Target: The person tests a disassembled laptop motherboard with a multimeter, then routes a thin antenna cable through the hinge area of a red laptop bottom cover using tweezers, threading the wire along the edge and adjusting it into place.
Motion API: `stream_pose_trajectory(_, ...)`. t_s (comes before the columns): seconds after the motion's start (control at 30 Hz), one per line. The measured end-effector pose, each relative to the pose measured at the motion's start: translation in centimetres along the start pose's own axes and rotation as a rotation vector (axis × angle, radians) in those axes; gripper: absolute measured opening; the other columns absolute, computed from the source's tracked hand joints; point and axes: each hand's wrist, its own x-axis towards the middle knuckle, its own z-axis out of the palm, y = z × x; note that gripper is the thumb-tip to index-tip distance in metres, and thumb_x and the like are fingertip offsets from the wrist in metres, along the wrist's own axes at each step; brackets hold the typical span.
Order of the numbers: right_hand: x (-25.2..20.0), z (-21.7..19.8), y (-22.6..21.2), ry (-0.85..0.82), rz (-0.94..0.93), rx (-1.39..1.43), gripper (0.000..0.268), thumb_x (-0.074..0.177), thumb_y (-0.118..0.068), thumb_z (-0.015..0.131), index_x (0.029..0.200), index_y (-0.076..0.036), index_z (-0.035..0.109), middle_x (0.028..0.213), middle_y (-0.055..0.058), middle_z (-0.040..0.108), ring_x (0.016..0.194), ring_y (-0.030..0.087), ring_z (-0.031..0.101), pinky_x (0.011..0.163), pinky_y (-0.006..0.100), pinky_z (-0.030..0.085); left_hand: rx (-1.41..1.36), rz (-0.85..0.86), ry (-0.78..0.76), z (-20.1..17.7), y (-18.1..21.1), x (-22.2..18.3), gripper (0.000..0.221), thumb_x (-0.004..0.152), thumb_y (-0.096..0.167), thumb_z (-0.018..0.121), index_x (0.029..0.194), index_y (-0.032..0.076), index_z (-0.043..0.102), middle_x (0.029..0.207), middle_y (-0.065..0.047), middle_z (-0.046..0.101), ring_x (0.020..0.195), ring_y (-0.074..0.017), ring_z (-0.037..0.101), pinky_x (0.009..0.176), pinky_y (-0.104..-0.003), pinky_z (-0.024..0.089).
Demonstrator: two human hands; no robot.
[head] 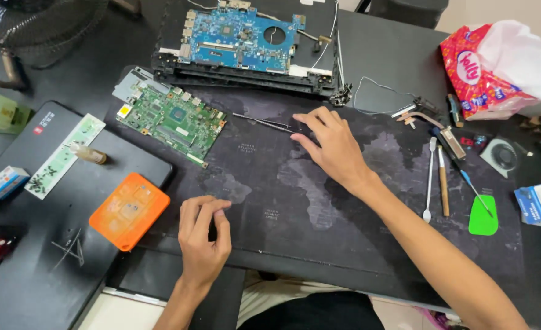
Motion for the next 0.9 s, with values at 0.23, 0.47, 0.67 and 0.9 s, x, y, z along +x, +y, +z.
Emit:
stream_pose_trajectory(0.23, 2.4, 4.6, -0.9, 0.074, -0.065, 0.036, 0.012, 0.097, -0.015, 0.076, 0.105, -0.007, 0.072, 0.096, 0.007, 0.06, 0.092, 0.027, 0.059, 0.08, 0.041, 0.045, 0.035, -0.011, -0.019, 0.1, -0.2, -0.1, 0.018, 0.087, -0.008, 0.063, 0.102, 0.001, 0.068, 0.102, -0.015, 0.061, 0.097, -0.0319, 0.06, 0.085, -0.042, 0.049)
stream_pose_trajectory(0.47, 4.5, 6.3, -2.8, 0.112, -0.125, 0.122, 0.013, 0.098, -0.012, 0.076, 0.106, -0.005, 0.07, 0.095, 0.007, 0.062, 0.091, 0.026, 0.062, 0.079, 0.041, 0.046, -0.011, -0.025, -0.078, -0.1, 0.2, 0.8, 0.017, 0.087, -0.007, 0.063, 0.1, 0.001, 0.067, 0.098, -0.013, 0.062, 0.094, -0.0308, 0.059, 0.083, -0.041, 0.048)
stream_pose_trajectory(0.67, 7.2, 9.5, -7.0, 0.106, -0.091, 0.238, 0.011, 0.099, -0.013, 0.077, 0.107, -0.007, 0.072, 0.094, 0.005, 0.063, 0.086, 0.022, 0.064, 0.079, 0.038, 0.045, -0.068, -0.073, -0.066, -0.8, 0.0, 0.9, 0.014, 0.088, -0.006, 0.063, 0.1, 0.001, 0.068, 0.098, -0.013, 0.062, 0.093, -0.031, 0.059, 0.082, -0.041, 0.048)
stream_pose_trajectory(0.9, 9.5, 11.2, -8.9, 0.107, -0.124, 0.235, 0.013, 0.095, -0.013, 0.078, 0.106, -0.009, 0.073, 0.09, 0.002, 0.063, 0.084, 0.02, 0.062, 0.078, 0.037, 0.04, -0.115, -0.106, -0.107, -1.2, -0.3, 1.2, 0.019, 0.085, -0.005, 0.065, 0.103, 0.002, 0.067, 0.1, -0.014, 0.062, 0.094, -0.0333, 0.06, 0.083, -0.043, 0.047)
